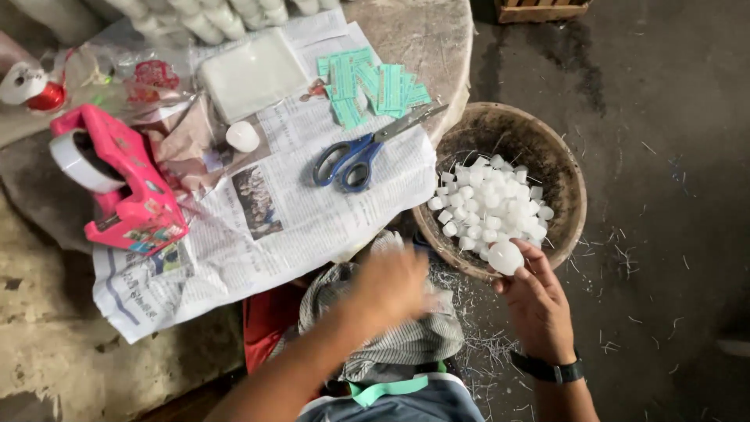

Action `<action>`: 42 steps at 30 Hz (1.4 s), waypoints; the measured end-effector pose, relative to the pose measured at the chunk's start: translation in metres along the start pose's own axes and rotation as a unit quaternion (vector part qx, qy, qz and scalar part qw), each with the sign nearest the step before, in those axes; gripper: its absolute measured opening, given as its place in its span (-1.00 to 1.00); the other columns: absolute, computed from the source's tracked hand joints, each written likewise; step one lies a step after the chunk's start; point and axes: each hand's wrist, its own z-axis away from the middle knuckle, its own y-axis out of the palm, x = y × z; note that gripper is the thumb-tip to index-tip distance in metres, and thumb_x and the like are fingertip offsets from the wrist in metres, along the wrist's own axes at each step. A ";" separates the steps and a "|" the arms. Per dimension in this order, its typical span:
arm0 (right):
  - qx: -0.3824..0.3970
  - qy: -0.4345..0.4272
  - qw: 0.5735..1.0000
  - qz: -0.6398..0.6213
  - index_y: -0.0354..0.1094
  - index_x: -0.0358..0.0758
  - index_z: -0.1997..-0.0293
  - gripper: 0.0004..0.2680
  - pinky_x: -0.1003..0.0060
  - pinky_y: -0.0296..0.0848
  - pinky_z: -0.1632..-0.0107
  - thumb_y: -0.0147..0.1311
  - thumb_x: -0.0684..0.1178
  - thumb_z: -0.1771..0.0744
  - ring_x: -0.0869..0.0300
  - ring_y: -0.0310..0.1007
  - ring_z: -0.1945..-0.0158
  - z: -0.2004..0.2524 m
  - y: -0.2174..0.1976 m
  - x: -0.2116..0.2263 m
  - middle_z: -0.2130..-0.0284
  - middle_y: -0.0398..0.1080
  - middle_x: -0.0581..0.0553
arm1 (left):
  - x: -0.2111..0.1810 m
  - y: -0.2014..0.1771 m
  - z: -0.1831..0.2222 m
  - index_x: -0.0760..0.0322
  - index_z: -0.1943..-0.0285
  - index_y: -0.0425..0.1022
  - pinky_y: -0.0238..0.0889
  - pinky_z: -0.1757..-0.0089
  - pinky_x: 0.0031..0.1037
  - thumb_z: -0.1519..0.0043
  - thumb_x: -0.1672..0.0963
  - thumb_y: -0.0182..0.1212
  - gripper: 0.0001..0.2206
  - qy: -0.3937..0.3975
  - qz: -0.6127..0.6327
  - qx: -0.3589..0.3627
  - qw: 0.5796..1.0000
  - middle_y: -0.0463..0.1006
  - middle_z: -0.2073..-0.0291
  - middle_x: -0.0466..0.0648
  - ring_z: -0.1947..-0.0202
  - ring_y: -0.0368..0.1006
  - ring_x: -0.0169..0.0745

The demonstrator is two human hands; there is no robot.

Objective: Trimming small white candles with scissors and placing them into a collection area

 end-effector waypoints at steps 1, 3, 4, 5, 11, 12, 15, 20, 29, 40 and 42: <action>-0.003 -0.001 1.000 0.013 0.09 -0.35 -0.03 -0.74 0.42 0.23 0.35 -0.17 -0.18 -0.24 0.18 0.16 0.26 0.000 0.002 -0.001 0.12 0.16 -0.21 | -0.012 0.010 0.008 0.29 0.31 0.36 0.31 0.44 -0.49 -0.10 -0.16 -0.03 -0.54 0.018 -0.037 0.183 0.982 0.34 0.57 -0.13 0.57 0.30 -0.33; -0.023 0.012 0.998 0.051 0.11 -0.29 0.01 -0.73 0.39 0.21 0.28 -0.14 -0.20 -0.21 0.17 0.17 0.22 0.004 0.002 0.001 0.11 0.19 -0.21 | -0.002 0.102 0.006 0.30 0.33 0.42 0.24 0.32 -0.31 -0.03 0.01 -0.02 -0.71 0.029 -0.030 0.124 0.991 0.41 0.47 -0.02 0.44 0.33 -0.14; -0.050 0.029 0.994 0.089 0.13 -0.24 0.04 -0.73 0.36 0.18 0.22 -0.11 -0.23 -0.18 0.15 0.18 0.18 0.006 0.002 0.001 0.09 0.22 -0.20 | 0.005 0.147 0.003 0.32 0.34 0.48 0.18 0.21 -0.12 0.03 0.17 -0.01 -0.82 0.045 -0.022 0.071 0.996 0.47 0.37 0.09 0.32 0.36 0.04; -0.050 0.023 0.995 0.088 0.13 -0.24 0.04 -0.73 0.36 0.18 0.22 -0.11 -0.23 -0.18 0.15 0.18 0.18 0.004 0.003 -0.001 0.09 0.22 -0.20 | 0.016 0.119 0.008 0.32 0.34 0.48 0.18 0.21 -0.12 0.03 0.17 -0.01 -0.82 0.047 -0.027 0.067 0.996 0.47 0.37 0.09 0.32 0.36 0.04; 0.008 -0.011 0.962 0.272 0.19 -0.30 0.10 -0.74 0.31 0.36 0.14 0.00 -0.14 -0.16 0.13 0.36 0.18 0.016 0.011 -0.026 0.17 0.34 -0.19 | 0.025 0.052 0.030 0.36 0.27 0.30 0.10 0.06 -0.41 -0.05 0.18 0.04 -0.87 0.049 0.420 -0.259 0.868 0.33 0.18 -0.01 0.09 0.29 -0.12; 0.052 -0.054 0.951 0.300 0.17 -0.32 0.08 -0.72 0.35 0.32 0.13 -0.08 -0.21 -0.15 0.17 0.31 0.16 0.020 0.014 -0.037 0.18 0.30 -0.17 | 0.008 0.051 0.029 0.32 0.16 0.26 0.16 0.08 -0.35 -0.05 0.21 0.01 -0.81 0.013 0.472 -0.269 0.839 0.32 0.11 0.03 0.08 0.30 -0.06; 0.084 -0.038 0.969 0.230 0.19 -0.37 0.08 -0.74 0.38 0.27 0.12 -0.09 -0.27 -0.17 0.20 0.29 0.17 0.027 0.019 -0.054 0.21 0.31 -0.16 | -0.021 0.073 0.025 0.33 0.09 0.23 0.23 0.17 -0.34 -0.07 0.23 -0.06 -0.78 -0.010 0.445 -0.374 0.813 0.35 0.16 0.07 0.18 0.30 -0.07; 0.053 0.150 0.987 -0.007 0.19 -0.37 0.08 -0.74 0.37 0.21 0.39 -0.05 -0.08 -0.21 0.16 0.27 0.39 0.029 0.013 -0.042 0.35 0.33 -0.18 | 0.002 0.102 0.027 0.35 0.25 0.29 0.33 0.39 -0.33 0.17 0.31 0.03 -0.71 0.041 0.338 -0.414 0.844 0.47 0.38 0.10 0.42 0.44 -0.01; 0.085 0.074 0.993 0.034 0.21 -0.46 0.13 -0.78 0.39 0.22 0.15 -0.06 -0.13 -0.22 0.14 0.27 0.17 0.024 0.012 -0.034 0.16 0.27 -0.23 | -0.006 0.074 0.021 0.34 0.17 0.23 0.21 0.47 -0.35 -0.17 0.13 -0.09 -0.84 0.113 0.341 -0.421 0.833 0.29 0.41 0.03 0.48 0.29 -0.12; -0.045 0.158 0.986 0.038 0.13 -0.46 -0.04 -0.72 0.28 0.23 0.11 -0.20 -0.19 -0.25 0.08 0.23 0.13 0.028 -0.017 -0.057 0.13 0.27 -0.34 | -0.028 0.055 0.021 0.29 0.23 0.24 0.27 0.59 -0.55 -0.17 0.01 -0.10 -0.75 0.111 0.283 -0.411 0.860 0.21 0.37 -0.03 0.52 0.25 -0.32; -0.025 0.155 0.988 -0.005 0.19 -0.47 0.04 -0.77 0.28 0.27 0.14 -0.19 -0.18 -0.26 0.08 0.28 0.18 0.030 -0.022 -0.067 0.19 0.31 -0.32 | -0.019 0.072 0.016 0.30 0.25 0.25 0.29 0.61 -0.53 -0.14 0.06 -0.04 -0.80 0.116 0.282 -0.422 0.854 0.28 0.41 -0.01 0.58 0.27 -0.32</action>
